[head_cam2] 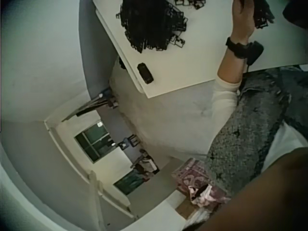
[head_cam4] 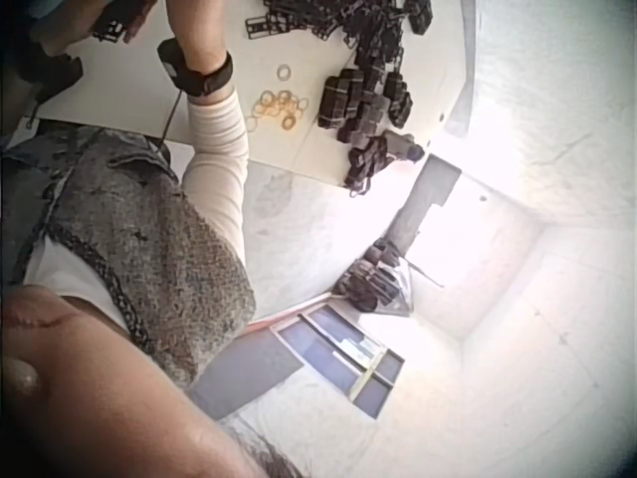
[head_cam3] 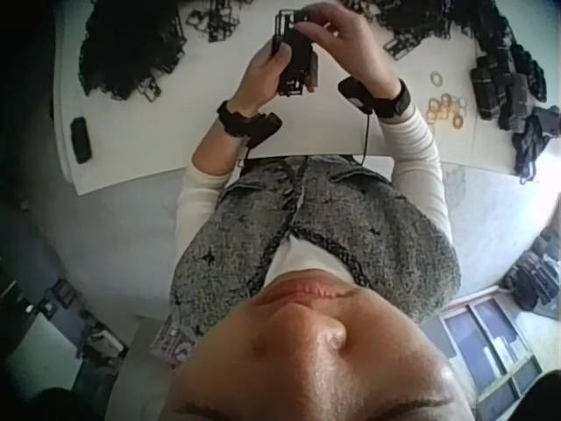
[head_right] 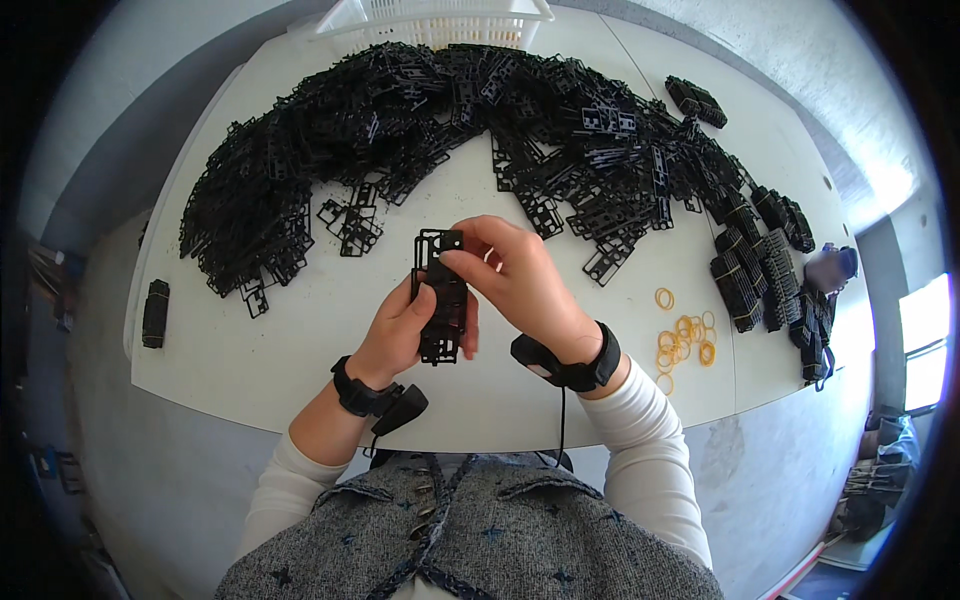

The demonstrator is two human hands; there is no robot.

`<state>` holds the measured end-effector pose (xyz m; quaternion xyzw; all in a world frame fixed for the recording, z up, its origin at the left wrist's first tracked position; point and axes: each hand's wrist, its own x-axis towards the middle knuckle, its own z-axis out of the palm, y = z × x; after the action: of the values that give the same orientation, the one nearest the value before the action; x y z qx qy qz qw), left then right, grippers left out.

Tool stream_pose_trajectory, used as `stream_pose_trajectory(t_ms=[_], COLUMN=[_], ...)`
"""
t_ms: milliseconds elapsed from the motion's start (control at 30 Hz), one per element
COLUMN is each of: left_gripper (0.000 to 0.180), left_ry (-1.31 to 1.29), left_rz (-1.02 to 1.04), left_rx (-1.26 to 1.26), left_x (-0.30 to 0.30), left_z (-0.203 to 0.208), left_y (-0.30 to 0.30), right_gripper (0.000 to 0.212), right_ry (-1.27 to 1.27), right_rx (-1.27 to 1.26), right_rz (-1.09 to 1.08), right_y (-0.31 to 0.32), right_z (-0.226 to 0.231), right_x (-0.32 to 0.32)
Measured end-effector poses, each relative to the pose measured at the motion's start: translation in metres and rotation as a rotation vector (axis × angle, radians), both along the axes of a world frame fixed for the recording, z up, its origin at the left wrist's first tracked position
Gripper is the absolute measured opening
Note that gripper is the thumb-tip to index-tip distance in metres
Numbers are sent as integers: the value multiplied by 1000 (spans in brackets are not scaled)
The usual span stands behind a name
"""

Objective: The person stacks black plastic pieces together by hand, secures the bundle with rubber bands, and then begins stacking additional plastic pieces.

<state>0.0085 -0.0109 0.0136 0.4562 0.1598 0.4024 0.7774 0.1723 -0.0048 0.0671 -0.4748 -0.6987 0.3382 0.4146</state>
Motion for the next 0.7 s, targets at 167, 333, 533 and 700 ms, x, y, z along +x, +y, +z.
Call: stream_pose_trajectory(t_ms=[167, 333, 533, 700], left_gripper=[45, 45, 45, 47], left_ry=[1, 30, 48, 5], left_rz=[-48, -7, -39, -2], left_rx=[80, -141, -119, -105], left_x=[-3, 0, -4, -1], left_z=[-1, 9, -4, -8], left_y=[4, 0, 5, 3], right_gripper=[23, 22, 23, 23], right_ry=[-11, 110, -117, -96], right_rx=[39, -341, 161, 169], right_rz=[40, -45, -29, 9], right_y=[1, -4, 1, 4], right_z=[-6, 1, -13, -17], right_x=[-4, -10, -9, -8])
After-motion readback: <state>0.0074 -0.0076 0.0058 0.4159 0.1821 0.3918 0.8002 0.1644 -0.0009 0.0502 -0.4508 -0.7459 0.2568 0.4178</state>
